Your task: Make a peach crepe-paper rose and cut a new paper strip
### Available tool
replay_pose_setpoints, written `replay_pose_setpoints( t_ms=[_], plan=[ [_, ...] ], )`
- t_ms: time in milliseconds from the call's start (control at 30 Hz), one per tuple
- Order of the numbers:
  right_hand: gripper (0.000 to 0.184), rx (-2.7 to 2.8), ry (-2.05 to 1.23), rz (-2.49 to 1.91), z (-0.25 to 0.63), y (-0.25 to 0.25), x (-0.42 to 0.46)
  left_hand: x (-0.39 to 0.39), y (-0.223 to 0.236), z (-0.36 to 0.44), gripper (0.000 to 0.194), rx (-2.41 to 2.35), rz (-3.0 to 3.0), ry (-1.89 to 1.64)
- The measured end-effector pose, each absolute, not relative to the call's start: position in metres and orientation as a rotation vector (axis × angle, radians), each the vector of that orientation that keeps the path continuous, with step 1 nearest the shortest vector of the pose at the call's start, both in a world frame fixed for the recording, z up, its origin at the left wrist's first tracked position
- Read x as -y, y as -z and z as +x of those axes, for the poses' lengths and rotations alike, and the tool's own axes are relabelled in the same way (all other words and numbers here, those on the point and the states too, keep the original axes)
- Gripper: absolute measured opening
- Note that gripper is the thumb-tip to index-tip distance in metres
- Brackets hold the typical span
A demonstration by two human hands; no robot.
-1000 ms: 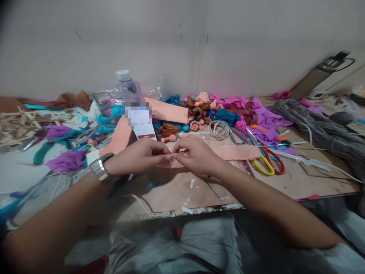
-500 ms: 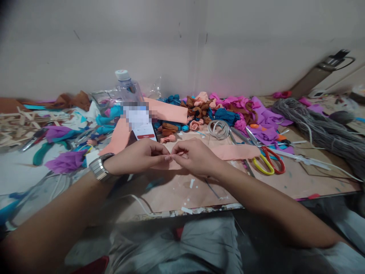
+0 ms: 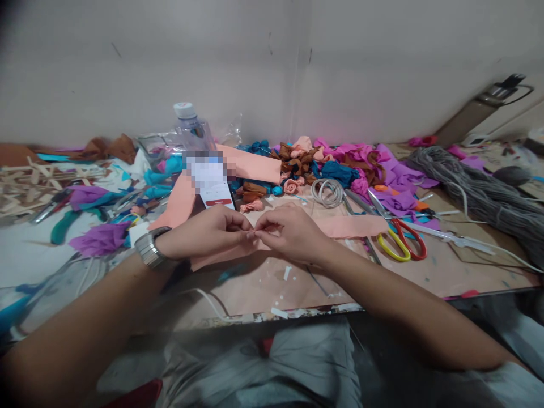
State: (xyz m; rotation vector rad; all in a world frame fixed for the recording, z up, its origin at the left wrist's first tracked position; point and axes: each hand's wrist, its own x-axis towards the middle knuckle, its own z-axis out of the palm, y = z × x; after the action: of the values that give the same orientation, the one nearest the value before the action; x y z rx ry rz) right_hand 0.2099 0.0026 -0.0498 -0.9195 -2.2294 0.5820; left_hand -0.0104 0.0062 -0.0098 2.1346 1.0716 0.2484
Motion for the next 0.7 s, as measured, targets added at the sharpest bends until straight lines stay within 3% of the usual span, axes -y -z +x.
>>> replay_pose_setpoints(
  t_ms=[700],
  plan=[
    [0.013, 2.289, -0.341, -0.735, 0.2127, 0.0465, -0.0035, -0.009, 0.0129, -0.0139, 0.027, -0.946, 1.898, -0.303]
  ],
)
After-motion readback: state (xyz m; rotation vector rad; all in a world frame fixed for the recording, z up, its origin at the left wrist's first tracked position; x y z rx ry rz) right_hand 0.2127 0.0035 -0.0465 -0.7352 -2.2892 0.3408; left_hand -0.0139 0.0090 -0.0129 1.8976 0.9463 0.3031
